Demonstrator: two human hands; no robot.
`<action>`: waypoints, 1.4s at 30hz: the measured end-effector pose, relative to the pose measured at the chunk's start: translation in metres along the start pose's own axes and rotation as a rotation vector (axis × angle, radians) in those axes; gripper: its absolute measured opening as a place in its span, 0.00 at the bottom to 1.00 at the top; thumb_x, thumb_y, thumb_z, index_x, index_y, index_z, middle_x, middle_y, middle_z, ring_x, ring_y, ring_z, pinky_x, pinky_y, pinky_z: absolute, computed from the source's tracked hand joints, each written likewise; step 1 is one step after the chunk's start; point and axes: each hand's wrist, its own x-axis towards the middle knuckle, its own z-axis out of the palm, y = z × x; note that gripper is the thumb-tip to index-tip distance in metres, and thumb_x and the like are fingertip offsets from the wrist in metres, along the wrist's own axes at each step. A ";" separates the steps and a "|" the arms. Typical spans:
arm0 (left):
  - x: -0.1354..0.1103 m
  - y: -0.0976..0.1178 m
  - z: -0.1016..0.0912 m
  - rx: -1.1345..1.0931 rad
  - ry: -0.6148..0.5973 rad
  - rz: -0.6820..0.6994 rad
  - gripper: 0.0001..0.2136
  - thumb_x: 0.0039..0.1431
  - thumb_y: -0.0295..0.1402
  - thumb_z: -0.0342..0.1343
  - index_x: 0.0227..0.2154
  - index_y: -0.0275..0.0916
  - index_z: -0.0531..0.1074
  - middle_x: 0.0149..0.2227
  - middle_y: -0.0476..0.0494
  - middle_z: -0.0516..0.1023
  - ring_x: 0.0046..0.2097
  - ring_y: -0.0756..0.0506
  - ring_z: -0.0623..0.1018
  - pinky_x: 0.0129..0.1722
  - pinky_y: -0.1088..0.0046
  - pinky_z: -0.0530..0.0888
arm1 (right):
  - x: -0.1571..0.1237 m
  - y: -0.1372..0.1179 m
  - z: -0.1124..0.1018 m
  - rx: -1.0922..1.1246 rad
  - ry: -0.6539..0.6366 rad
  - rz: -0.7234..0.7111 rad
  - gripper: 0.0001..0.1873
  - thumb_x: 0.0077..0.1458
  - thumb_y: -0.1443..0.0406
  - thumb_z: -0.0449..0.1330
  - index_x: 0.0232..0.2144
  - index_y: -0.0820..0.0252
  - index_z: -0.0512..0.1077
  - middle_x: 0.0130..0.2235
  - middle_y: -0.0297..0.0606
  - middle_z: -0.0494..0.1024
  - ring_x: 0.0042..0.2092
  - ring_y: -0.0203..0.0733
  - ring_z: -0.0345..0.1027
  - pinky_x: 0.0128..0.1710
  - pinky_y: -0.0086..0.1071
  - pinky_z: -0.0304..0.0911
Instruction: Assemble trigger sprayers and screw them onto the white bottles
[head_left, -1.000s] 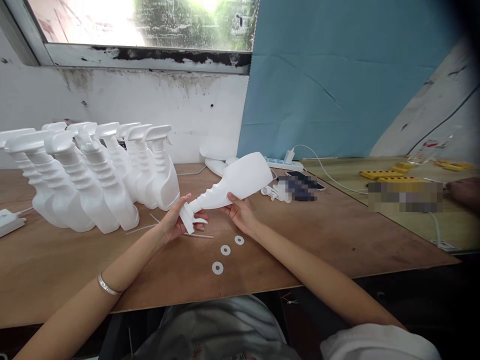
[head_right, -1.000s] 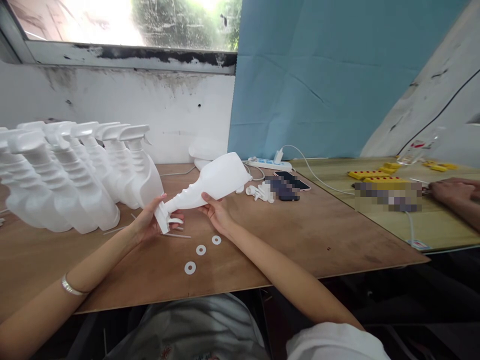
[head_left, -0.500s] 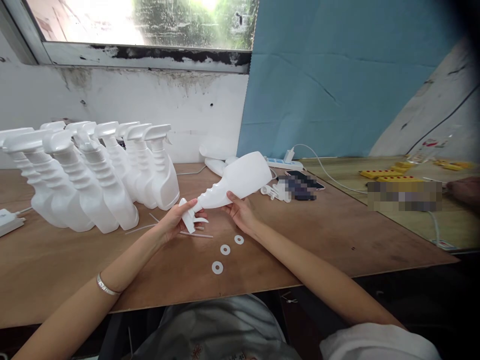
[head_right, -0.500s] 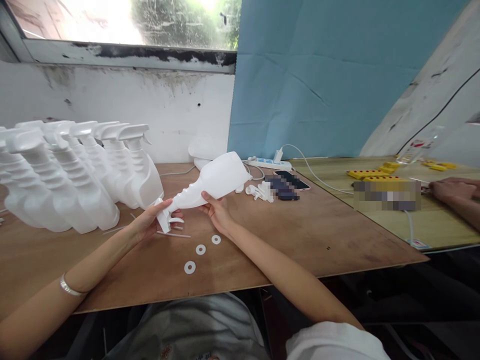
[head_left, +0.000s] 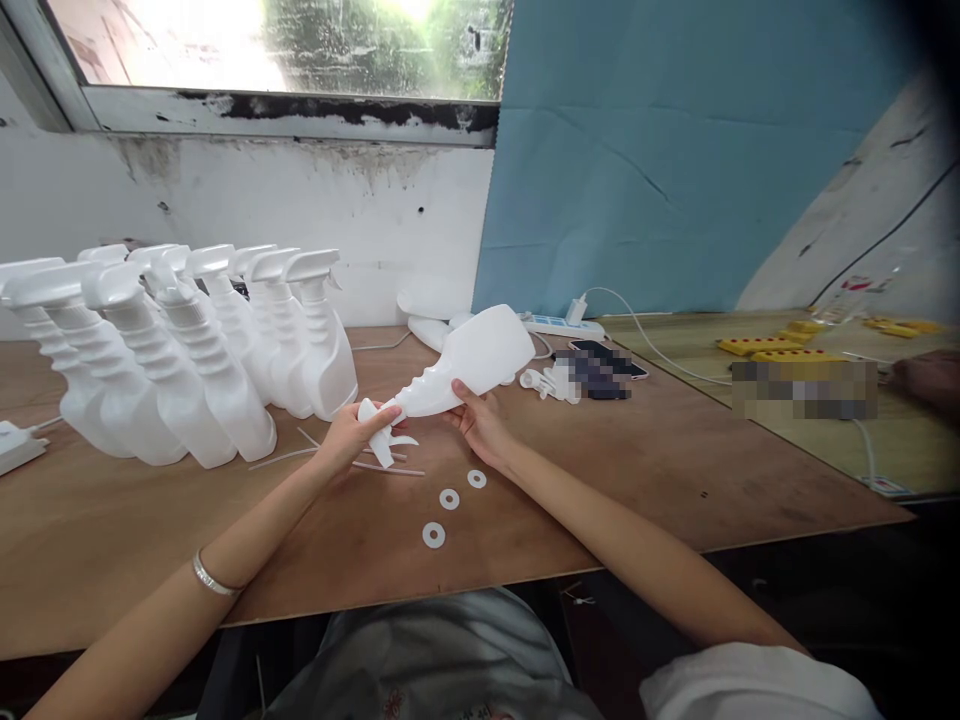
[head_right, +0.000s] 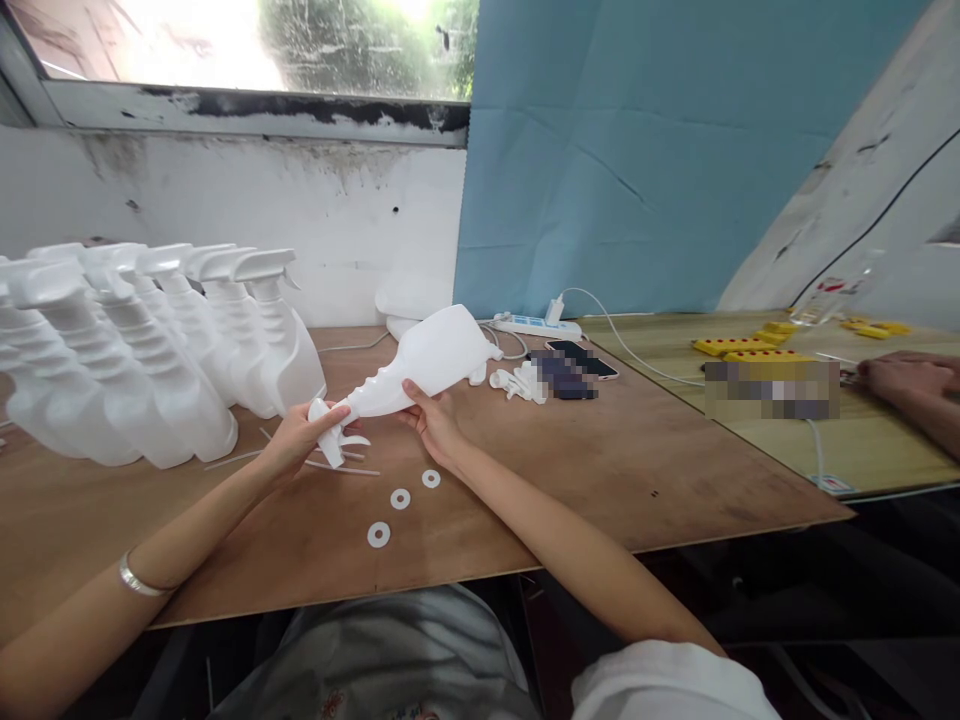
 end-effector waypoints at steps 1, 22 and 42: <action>-0.001 0.000 0.000 0.020 0.008 0.020 0.20 0.40 0.42 0.63 0.33 0.33 0.72 0.30 0.39 0.78 0.34 0.40 0.77 0.27 0.68 0.76 | 0.000 0.001 0.000 -0.007 0.012 0.005 0.16 0.39 0.60 0.65 0.32 0.60 0.68 0.32 0.34 0.78 0.31 0.37 0.72 0.28 0.29 0.69; -0.010 0.005 0.013 -0.600 -0.349 -0.306 0.15 0.61 0.35 0.43 0.26 0.29 0.68 0.18 0.46 0.68 0.14 0.58 0.61 0.13 0.86 0.59 | -0.013 0.017 0.001 -1.386 -0.177 -1.350 0.37 0.49 0.67 0.57 0.56 0.45 0.44 0.63 0.36 0.37 0.62 0.51 0.39 0.55 0.52 0.51; -0.013 -0.010 0.021 -0.354 -0.560 -0.359 0.21 0.55 0.48 0.45 0.29 0.32 0.69 0.28 0.44 0.71 0.25 0.53 0.69 0.27 0.78 0.66 | -0.008 -0.014 -0.007 -1.360 -0.052 -1.630 0.24 0.51 0.53 0.54 0.48 0.54 0.55 0.36 0.38 0.74 0.40 0.42 0.68 0.45 0.41 0.57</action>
